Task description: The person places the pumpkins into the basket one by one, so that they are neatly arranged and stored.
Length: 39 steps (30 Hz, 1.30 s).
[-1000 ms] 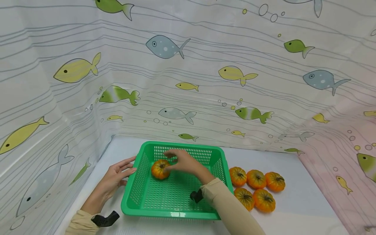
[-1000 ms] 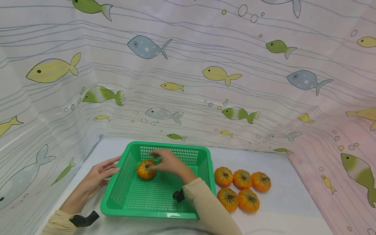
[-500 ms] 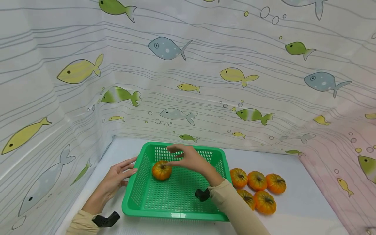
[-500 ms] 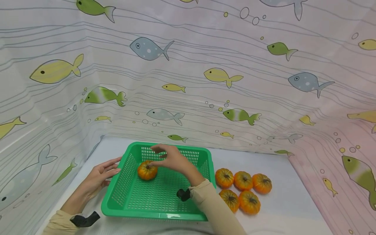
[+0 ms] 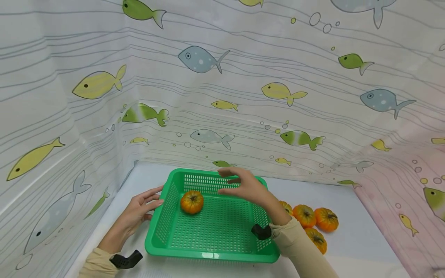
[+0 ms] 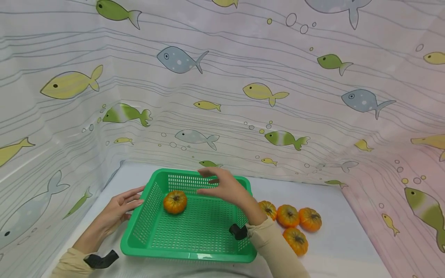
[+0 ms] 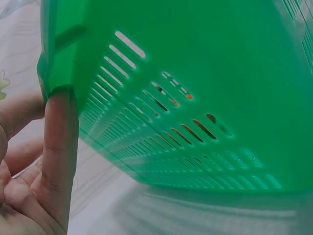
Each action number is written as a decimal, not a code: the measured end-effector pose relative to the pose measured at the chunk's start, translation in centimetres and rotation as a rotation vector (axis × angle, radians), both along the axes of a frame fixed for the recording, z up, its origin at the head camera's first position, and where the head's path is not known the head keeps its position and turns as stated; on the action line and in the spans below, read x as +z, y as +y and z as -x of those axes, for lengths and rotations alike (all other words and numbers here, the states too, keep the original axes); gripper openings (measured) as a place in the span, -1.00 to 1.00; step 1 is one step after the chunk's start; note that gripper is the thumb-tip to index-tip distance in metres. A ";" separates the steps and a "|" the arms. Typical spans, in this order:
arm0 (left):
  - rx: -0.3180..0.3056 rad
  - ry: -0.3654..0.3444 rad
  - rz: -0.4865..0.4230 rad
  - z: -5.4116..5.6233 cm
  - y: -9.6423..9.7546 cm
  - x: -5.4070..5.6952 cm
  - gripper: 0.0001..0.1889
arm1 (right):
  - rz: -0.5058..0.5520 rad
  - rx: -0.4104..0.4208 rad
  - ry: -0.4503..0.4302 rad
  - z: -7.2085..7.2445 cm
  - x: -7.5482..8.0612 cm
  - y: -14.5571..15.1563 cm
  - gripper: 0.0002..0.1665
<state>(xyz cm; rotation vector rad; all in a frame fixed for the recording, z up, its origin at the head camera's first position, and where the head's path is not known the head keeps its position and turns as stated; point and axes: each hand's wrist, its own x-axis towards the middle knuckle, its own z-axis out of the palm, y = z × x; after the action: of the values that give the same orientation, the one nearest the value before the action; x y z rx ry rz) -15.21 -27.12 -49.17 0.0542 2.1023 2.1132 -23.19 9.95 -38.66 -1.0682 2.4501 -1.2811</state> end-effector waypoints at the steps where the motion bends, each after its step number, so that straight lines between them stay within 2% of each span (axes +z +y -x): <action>1: 0.002 0.001 0.003 0.0 0.0 0.0 -0.30 | 0.000 -0.011 0.012 -0.1 0.2 0.5 -0.28; 11: -0.001 -0.004 -0.001 0.1 -0.1 -0.2 -0.29 | 0.006 -0.135 0.065 -1.1 1.0 6.7 -0.29; 15: -0.002 -0.007 -0.002 0.0 0.0 -0.1 -0.28 | -0.012 -0.187 0.108 -1.4 0.8 9.7 -0.29; 19: 0.003 -0.009 -0.001 0.0 0.0 -0.1 -0.27 | -0.046 -0.280 0.130 -1.6 0.4 12.8 -0.29; 31: 0.022 -0.032 -0.017 -0.1 0.0 -0.1 -0.28 | -0.179 -0.490 0.170 -2.5 -1.9 20.2 -0.30; 39: 0.007 -0.019 -0.024 -0.2 0.1 0.2 -0.29 | -0.251 -0.599 0.136 -2.8 -4.1 24.2 -0.27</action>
<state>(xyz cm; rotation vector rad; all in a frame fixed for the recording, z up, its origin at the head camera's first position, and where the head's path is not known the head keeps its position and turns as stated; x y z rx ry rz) -14.97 -27.03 -49.02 0.0295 2.0689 2.1346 -20.39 34.19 -42.81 -0.3748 3.0677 -1.0005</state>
